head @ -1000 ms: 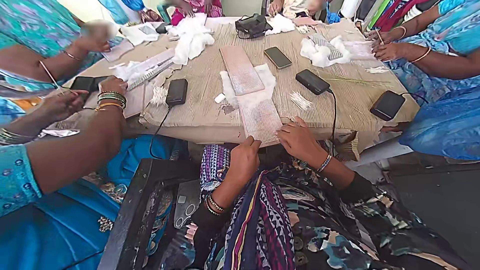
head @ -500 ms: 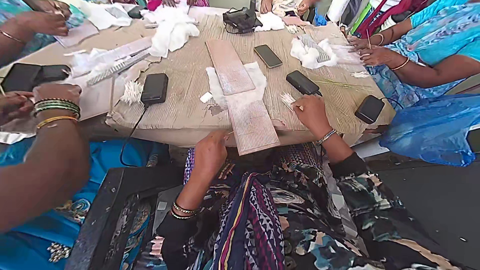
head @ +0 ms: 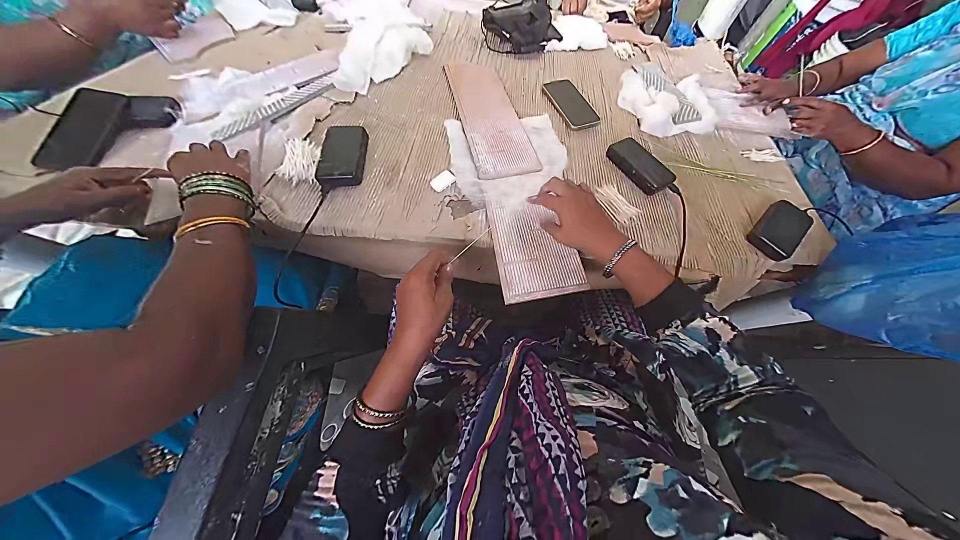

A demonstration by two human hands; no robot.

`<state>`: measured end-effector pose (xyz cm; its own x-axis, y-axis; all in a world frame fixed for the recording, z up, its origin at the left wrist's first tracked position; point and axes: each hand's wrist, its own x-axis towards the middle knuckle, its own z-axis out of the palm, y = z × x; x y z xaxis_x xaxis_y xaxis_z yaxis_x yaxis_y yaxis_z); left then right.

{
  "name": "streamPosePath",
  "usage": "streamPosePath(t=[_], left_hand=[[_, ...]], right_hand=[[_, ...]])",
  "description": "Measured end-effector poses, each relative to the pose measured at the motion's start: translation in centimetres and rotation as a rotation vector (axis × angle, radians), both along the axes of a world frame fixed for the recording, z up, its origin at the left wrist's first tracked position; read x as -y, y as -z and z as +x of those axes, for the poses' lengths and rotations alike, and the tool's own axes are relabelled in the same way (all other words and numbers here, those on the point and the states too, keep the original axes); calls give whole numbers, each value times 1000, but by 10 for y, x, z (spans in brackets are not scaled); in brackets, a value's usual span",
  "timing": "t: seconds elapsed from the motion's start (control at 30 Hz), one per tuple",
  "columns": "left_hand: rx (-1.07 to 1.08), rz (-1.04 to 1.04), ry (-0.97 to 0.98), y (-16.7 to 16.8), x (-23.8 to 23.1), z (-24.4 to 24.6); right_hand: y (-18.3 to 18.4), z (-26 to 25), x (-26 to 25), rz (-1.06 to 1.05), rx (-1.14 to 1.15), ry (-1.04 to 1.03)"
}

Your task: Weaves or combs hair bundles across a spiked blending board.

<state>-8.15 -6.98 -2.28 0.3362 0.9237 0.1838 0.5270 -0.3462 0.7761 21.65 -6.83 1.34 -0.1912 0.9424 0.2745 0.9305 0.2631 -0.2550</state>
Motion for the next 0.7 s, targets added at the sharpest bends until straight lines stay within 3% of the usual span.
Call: streamPosePath(t=[0.13, 0.23, 0.37, 0.53, 0.7], left_hand=[[10, -13, -17, 0, 3, -2], [40, -39, -34, 3, 3, -5], [55, -53, -38, 5, 1, -8], [68, -92, -8, 3, 2, 4], [251, -179, 99, -11, 7, 29]], right_hand=[[19, -24, -26, 98, 188, -81], [25, -24, -30, 127, 150, -109], [30, -32, 2, 126, 32, -139], [30, -34, 51, 27, -422, -159], [1, -17, 56, -398, -1066, 3]])
